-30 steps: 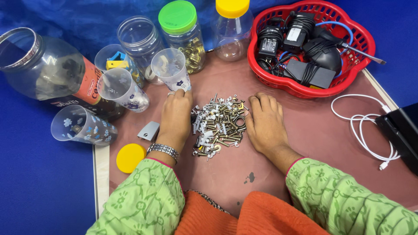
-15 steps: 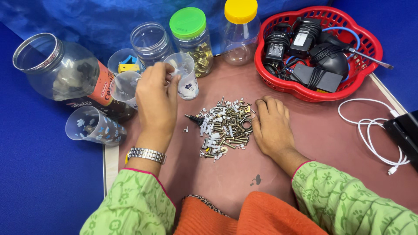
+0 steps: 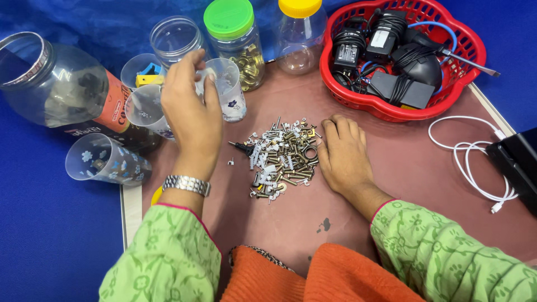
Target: The person sits on the floor and sorts a mixed pile of small hardware items, including screws, washers, and metal fittings, into several clear plastic cups and jars. They pick items one by one and place them into different containers, occasionally moving the pile to access more items.
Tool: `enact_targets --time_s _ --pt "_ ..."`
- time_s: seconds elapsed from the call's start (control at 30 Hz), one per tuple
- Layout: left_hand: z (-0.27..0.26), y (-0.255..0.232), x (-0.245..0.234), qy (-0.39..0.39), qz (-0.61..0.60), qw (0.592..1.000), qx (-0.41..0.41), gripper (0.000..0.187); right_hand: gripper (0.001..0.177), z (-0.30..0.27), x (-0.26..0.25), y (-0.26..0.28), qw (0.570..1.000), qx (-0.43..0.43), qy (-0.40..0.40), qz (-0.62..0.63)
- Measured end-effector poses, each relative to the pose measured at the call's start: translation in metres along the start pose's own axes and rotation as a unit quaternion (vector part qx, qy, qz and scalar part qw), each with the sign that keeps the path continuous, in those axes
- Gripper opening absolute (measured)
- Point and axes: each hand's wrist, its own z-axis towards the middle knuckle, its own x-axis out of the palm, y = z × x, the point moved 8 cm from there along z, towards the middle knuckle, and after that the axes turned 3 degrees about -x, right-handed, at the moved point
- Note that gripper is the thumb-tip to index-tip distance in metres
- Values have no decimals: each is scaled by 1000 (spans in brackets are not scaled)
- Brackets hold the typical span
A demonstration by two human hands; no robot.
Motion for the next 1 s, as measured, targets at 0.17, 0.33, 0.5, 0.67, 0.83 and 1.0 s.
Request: enact_targets --time_s 0.17,0.33,0.5,0.67,0.83,1.0 --pt "-57 -28 9 100 -11 995 -12 29 40 -1 0 0 1000 -4 -1 10" --pt "-108 -30 34 241 -9 969 -61 39 46 0 -1 6 999 -15 20 28" --pt "-131 -23 54 340 58 937 -50 51 49 0 0 39 990 -123 40 56" --pt "-129 -12 51 312 56 946 -70 46 43 8 7 50 990 -109 53 67" --pt "-127 -10 59 316 72 943 -68 47 41 24 24 66 984 -156 77 40" --pt "-131 -11 56 313 69 944 -77 46 41 20 24 58 988 -121 85 44"
